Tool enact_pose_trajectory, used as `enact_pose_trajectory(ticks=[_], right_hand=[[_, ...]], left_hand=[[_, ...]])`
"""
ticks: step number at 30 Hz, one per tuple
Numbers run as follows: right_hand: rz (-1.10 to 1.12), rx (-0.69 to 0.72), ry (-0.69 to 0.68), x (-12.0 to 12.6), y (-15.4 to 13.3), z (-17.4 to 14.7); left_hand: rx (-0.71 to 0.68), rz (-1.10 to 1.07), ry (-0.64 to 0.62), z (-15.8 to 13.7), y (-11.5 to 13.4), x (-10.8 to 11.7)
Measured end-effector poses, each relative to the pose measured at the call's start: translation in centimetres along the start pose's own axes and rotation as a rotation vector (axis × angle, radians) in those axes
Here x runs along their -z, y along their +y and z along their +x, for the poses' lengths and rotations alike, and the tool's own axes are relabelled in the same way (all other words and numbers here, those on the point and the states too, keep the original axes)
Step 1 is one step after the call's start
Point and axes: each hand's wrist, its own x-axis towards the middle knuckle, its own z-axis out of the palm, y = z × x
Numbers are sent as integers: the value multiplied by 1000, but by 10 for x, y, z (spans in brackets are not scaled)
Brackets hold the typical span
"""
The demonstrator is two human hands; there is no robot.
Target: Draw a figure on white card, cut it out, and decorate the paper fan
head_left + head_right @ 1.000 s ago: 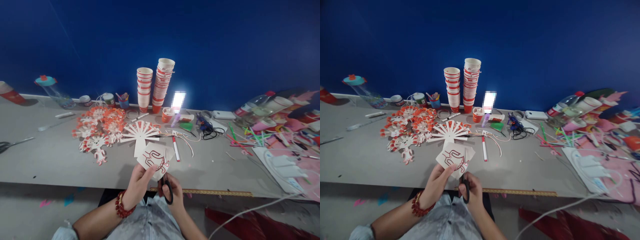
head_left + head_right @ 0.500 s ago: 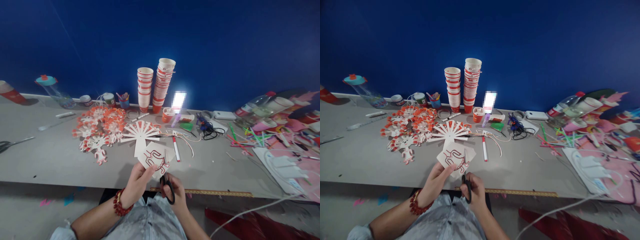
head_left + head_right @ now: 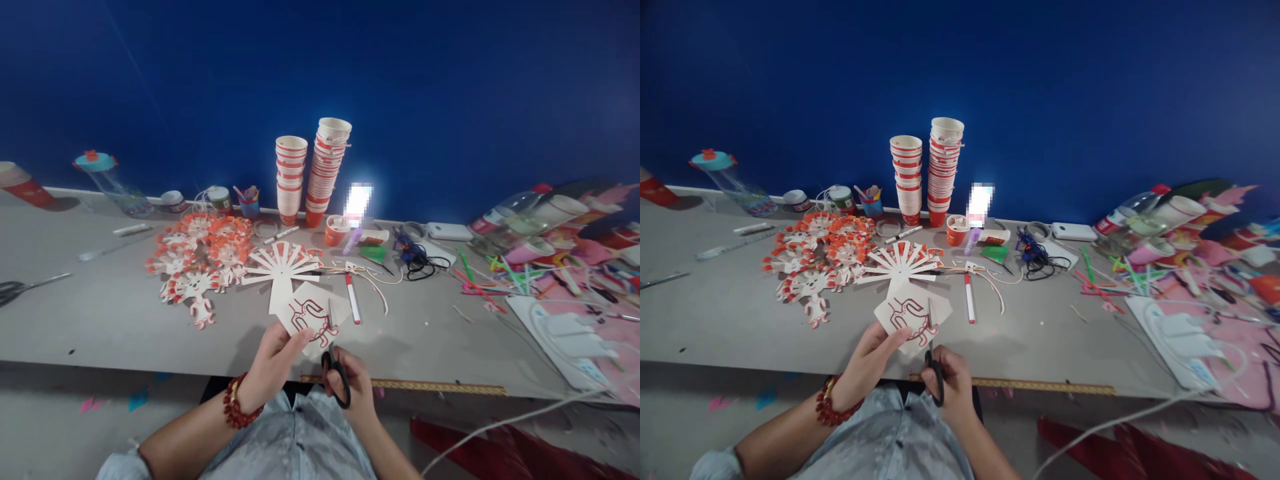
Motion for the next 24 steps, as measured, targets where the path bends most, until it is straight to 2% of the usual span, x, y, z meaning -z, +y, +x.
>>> enact_pose_trajectory(ticks=[6,13,16,20,24], right_hand=[[-13,-20,-2,2,0,-1],[-105,20,-37,7,-6,-1],[-121,48,-54,8,-7,-2],[-78,-33,-103,6,-6,-3],[-63,-52,-87,2,-6,-4]], left_hand=[[22,6,-16,2,1,3],[43,-120,0,7,7,7],[45,-179,28,12,10,8],[12,-175,107,14,9,4],[47,-189,137,10,4,0]])
